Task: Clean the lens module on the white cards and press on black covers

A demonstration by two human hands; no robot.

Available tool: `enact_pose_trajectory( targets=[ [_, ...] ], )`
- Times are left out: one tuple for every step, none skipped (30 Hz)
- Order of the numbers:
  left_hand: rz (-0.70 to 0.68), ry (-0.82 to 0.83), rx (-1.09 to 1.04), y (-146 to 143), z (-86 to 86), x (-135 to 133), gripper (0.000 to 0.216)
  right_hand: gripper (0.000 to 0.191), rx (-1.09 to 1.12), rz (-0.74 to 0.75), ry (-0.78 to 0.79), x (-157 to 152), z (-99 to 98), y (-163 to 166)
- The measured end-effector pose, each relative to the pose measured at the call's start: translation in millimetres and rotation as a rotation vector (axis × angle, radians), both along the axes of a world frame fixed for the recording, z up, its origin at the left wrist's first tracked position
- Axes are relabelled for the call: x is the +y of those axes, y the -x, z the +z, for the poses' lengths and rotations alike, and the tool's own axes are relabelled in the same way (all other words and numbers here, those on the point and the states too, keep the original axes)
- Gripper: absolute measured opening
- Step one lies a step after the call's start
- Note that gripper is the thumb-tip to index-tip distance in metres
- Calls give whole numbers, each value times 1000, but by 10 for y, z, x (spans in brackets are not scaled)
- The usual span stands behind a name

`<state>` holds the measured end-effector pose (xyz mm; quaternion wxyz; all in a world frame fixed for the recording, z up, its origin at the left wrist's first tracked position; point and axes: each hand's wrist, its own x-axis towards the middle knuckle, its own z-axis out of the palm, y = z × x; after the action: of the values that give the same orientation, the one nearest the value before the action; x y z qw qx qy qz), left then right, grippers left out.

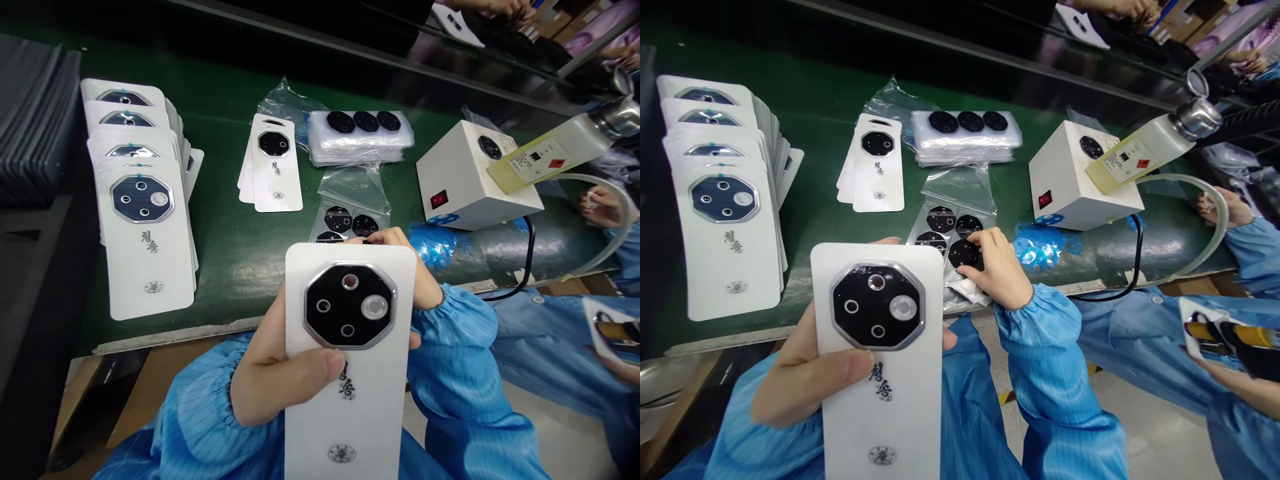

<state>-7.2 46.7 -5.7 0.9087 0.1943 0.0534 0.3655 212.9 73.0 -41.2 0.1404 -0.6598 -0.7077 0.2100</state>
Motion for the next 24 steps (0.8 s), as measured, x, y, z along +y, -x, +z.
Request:
enact_pose_trajectory(
  targets=[
    [2,2,-4,-2,2,0,81,17,-3,3,-3,-3,-3,-1],
    [2,0,-6,-4,3,0,81,17,-6,7,-6,-6,-4,-2],
    [2,-2,-8,-6,2,2,81,18,-10,12,-9,-9,-4,-1],
    [1,-6,-8,-7,0,5,81,19,-14,16,-13,-13,-2,1],
    [0,-9,-8,-8,-4,7,82,20,-18,19,-17,-16,0,4],
    [0,-12,-9,-9,-9,9,82,22,-23,20,-21,-19,3,7],
    [2,-14,-9,-8,-15,10,83,24,-29,21,-26,-23,6,10],
    [-2,-20,-6,-6,-22,11,83,27,-35,22,-30,-26,8,13],
    [-10,-29,0,-2,-29,10,84,29,-42,25,-35,-28,10,15],
    [-18,-41,8,2,-35,9,84,31,-48,31,-39,-30,12,15],
    [-21,-52,15,8,-39,6,85,32,-54,38,-44,-32,14,15],
    [-23,-62,21,14,-41,3,86,32,-61,46,-49,-34,16,14],
    [-22,-65,25,21,-39,-2,88,31,-68,52,-55,-36,18,13],
    [-21,-59,30,28,-34,-7,89,31,-76,58,-61,-38,21,11],
    [-19,-48,38,34,-27,-13,91,31,-86,62,-68,-41,23,10],
    [-23,-34,48,40,-19,-20,91,31,-96,65,-73,-45,25,8],
    [-27,-17,59,44,-10,-27,92,31,-109,68,-77,-49,25,7],
    [-24,0,72,46,-2,-34,93,32,-124,71,-80,-54,23,7],
    [-18,15,82,47,3,-40,94,32,-141,73,-82,-58,19,7],
    [-12,27,90,46,5,-44,94,32,-161,73,-84,-63,14,7],
    [-6,30,97,44,3,-48,94,32,-181,72,-88,-67,8,8],
    [-3,26,100,40,-2,-50,94,31,-200,71,-93,-71,3,9],
    [-3,15,102,36,-9,-51,91,31,-217,70,-99,-75,0,11],
    [-2,-2,103,31,-18,-51,88,31,-231,69,-106,-79,0,12]
  ],
)
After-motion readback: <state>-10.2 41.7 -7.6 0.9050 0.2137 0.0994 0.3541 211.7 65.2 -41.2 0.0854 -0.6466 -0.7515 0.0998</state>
